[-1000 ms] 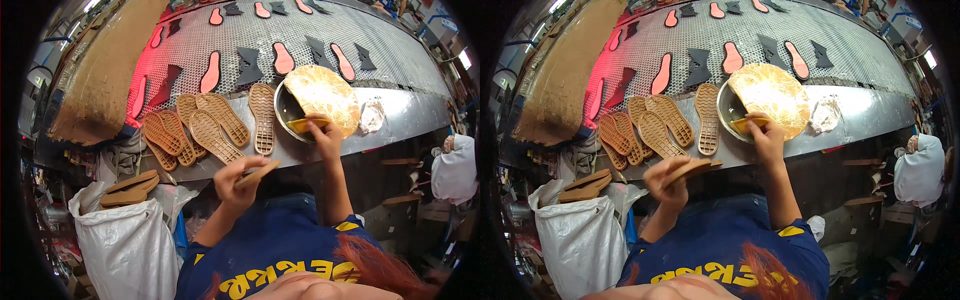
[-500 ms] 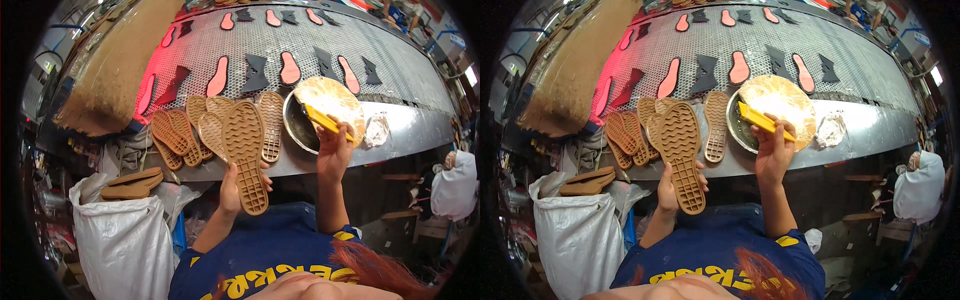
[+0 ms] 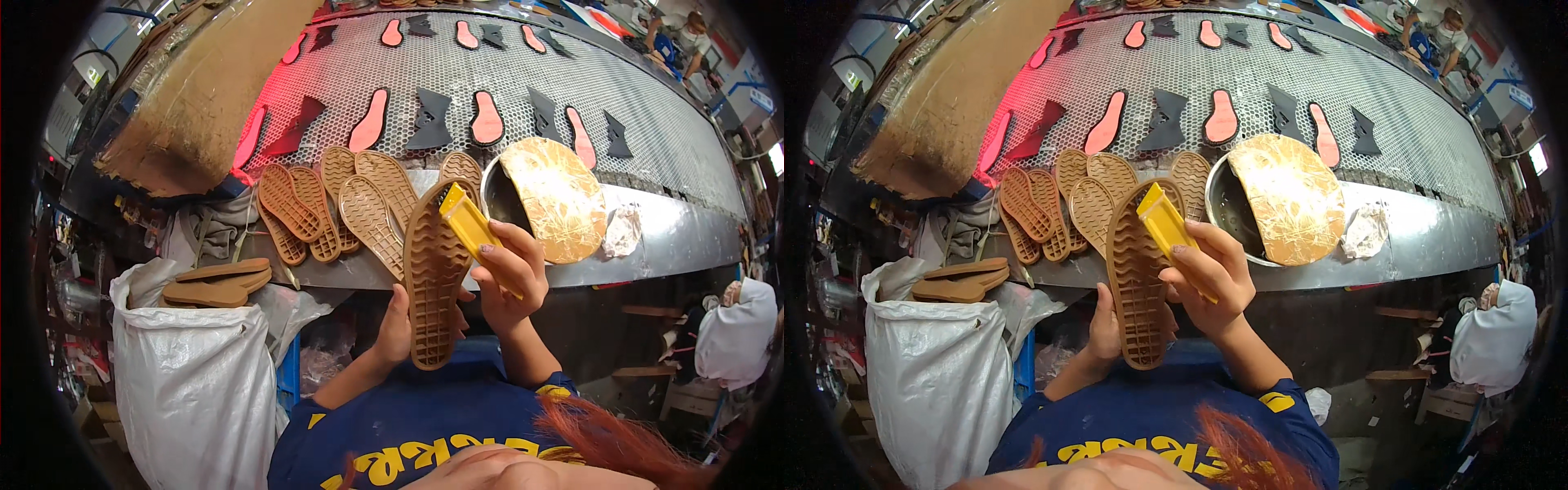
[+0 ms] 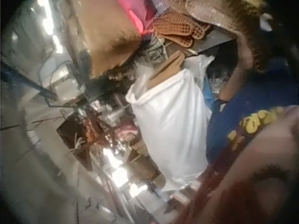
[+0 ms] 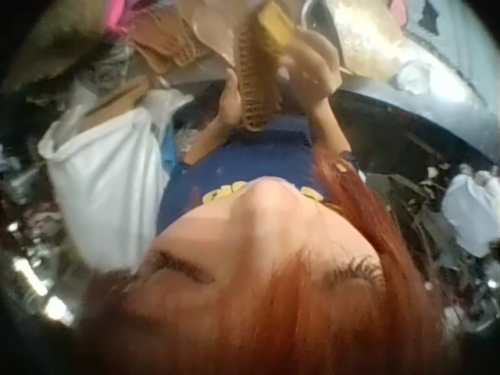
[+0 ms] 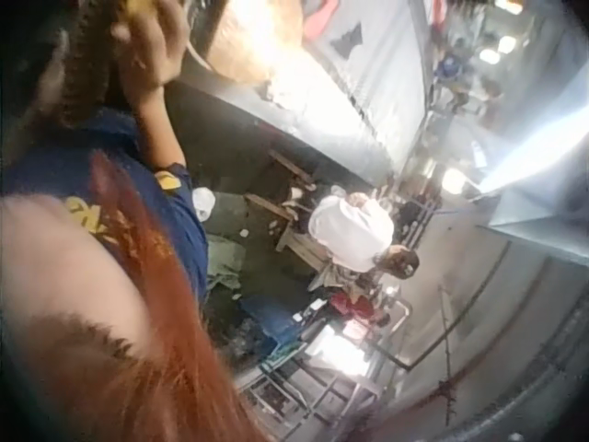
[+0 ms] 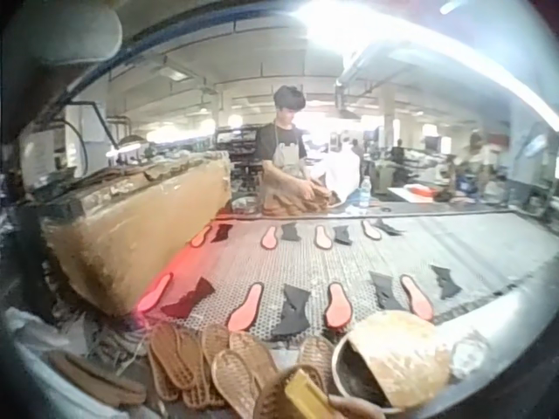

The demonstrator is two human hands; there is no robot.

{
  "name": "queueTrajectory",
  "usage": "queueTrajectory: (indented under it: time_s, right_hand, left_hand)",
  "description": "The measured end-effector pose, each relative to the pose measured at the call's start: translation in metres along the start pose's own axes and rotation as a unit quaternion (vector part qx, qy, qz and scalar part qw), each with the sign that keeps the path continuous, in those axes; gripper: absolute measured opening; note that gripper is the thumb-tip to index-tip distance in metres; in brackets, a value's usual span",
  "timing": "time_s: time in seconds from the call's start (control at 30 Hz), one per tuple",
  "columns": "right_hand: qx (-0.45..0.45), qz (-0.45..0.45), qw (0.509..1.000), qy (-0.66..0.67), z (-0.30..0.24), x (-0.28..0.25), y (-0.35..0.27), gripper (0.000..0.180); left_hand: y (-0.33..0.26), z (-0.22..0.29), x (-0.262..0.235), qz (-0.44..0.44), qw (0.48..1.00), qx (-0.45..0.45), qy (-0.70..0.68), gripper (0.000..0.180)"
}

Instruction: The person applies a dark adhesive to the textured surface of brown shoe soles using a yellow plastic scraper. They repeatedly dip the scraper into a metal container to gather the substance and spread it across the sole's grooves. The person handles the soles one at a time, occasionally wiping the surface with a white cloth before continuing the application process.

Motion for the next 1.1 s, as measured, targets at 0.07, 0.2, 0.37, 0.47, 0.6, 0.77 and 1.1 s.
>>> queueTrajectory:
  time_s: [0.07, 0.2, 0.37, 0.47, 0.6, 0.77, 1.1]
  right_hand:
    - [-0.009, 0.002, 1.000, -0.008, -0.003, 0.003, -0.003, 0.033]
    - [-0.017, -0.009, 1.000, 0.011, -0.007, 0.007, -0.004, 0.032]
    - [0.003, -0.078, 0.993, 0.091, -0.008, 0.014, -0.005, 0.028]
    - [0.042, -0.132, 0.983, 0.124, -0.006, 0.020, -0.011, 0.028]
    - [0.080, -0.167, 0.967, 0.174, -0.007, 0.021, -0.021, 0.029]
    - [0.082, -0.212, 0.952, 0.205, -0.014, 0.021, -0.033, 0.030]
    - [0.096, -0.275, 0.932, 0.215, -0.031, 0.020, -0.039, 0.031]
  left_hand:
    - [-0.002, -0.001, 0.001, -0.013, 1.000, -0.006, 0.005, 0.085]
    - [-0.003, 0.002, -0.003, -0.010, 1.000, 0.002, 0.000, 0.087]
    - [-0.004, 0.011, -0.007, 0.018, 1.000, 0.010, -0.018, 0.087]
    - [-0.003, 0.021, -0.012, 0.056, 0.998, 0.034, -0.005, 0.084]
    - [0.001, 0.028, -0.024, 0.107, 0.993, 0.041, -0.032, 0.080]
    - [0.010, 0.035, -0.030, 0.096, 0.988, 0.068, -0.101, 0.084]
    - [0.022, 0.032, -0.045, 0.120, 0.986, 0.055, -0.097, 0.087]
Point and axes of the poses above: each hand's wrist, its own y-axis towards the middle knuckle, its own x-axis out of the palm, z = x × y, the point moved 8 cm from there along y, towards the middle knuckle, and after that the axes turned 10 degrees about z, right-handed, at the moved point
